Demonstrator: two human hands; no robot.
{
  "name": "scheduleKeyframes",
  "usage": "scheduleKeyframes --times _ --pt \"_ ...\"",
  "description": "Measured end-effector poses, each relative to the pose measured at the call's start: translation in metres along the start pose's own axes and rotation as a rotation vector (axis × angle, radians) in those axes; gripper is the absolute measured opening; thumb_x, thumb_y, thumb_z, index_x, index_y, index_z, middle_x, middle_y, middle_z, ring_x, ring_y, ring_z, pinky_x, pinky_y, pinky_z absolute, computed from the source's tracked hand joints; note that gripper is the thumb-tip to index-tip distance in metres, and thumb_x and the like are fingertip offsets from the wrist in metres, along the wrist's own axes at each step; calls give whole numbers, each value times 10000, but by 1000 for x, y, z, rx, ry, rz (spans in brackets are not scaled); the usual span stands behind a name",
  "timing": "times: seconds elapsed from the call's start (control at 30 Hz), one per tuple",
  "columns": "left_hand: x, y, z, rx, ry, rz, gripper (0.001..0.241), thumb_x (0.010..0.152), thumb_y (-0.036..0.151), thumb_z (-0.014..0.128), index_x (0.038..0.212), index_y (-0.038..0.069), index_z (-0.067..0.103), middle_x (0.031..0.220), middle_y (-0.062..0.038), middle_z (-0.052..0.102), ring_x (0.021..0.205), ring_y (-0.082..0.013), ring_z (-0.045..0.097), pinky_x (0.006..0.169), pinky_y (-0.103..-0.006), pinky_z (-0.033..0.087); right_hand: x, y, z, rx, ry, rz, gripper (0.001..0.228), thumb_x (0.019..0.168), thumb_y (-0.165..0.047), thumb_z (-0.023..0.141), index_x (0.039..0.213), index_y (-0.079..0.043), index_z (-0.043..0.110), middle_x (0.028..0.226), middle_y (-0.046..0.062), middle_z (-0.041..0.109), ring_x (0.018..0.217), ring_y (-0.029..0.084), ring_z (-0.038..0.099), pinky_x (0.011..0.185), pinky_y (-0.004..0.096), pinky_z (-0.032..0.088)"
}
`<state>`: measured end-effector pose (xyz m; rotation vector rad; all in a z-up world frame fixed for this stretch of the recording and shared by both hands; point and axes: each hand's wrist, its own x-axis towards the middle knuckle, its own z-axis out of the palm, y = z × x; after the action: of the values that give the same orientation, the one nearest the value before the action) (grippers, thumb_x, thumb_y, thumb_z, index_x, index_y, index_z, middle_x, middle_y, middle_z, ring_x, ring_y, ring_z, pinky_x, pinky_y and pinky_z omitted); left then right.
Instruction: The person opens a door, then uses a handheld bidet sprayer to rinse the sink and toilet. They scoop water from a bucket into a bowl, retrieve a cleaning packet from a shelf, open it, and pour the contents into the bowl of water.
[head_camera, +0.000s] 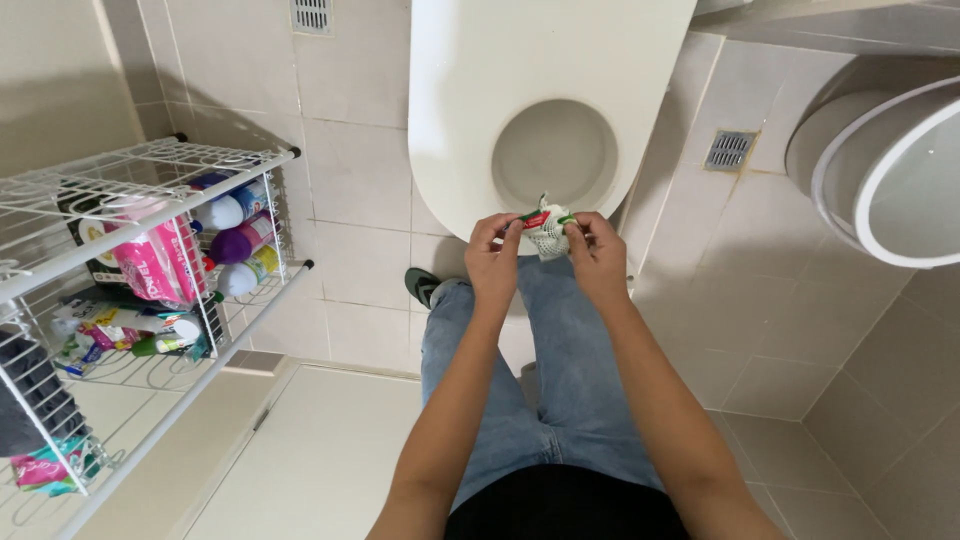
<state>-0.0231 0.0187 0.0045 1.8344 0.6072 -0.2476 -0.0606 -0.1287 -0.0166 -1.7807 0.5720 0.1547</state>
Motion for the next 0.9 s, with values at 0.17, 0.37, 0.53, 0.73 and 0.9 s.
scheduleKeyframes --times 0.17,0.37,0.53,0.73,0.9 --pt "-8 -3 -23 19 -24 185 103 922 195 774 1017 212 810 961 20 685 846 -124 636 774 -276 513 0 -37 -11 -174 30 -321 34 1003 -95 720 1020 -82 747 1053 92 695 1009 273 622 922 397 478" --pt "-22 12 -56 23 28 422 71 905 170 793 973 172 815 893 -19 666 822 -218 648 786 -325 528 -9 -50 5 -199 -32 -402 75 979 -81 710 1044 -99 744 1210 107 621 1097 303 559 992 423 451" --pt "-34 15 -94 49 54 532 69 892 204 800 959 193 807 869 -30 685 788 -272 663 758 -375 549 -20 -71 34 -202 -105 -414 229 921 42 670 1076 -110 742 1257 115 555 1025 265 569 899 367 485" --pt "-37 -11 -157 -36 187 489 96 907 166 785 1001 179 797 897 -46 680 797 -272 653 745 -372 546 -51 -85 104 -199 -165 -369 272 939 28 658 1155 -127 716 1233 75 487 985 211 533 828 326 499" --pt "-36 -30 -228 29 312 534 69 925 164 767 990 160 791 896 -62 661 772 -291 635 734 -388 537 -73 -76 169 -124 -396 -471 250 955 -54 770 1193 -21 700 991 118 526 728 227 567 653 329 498"
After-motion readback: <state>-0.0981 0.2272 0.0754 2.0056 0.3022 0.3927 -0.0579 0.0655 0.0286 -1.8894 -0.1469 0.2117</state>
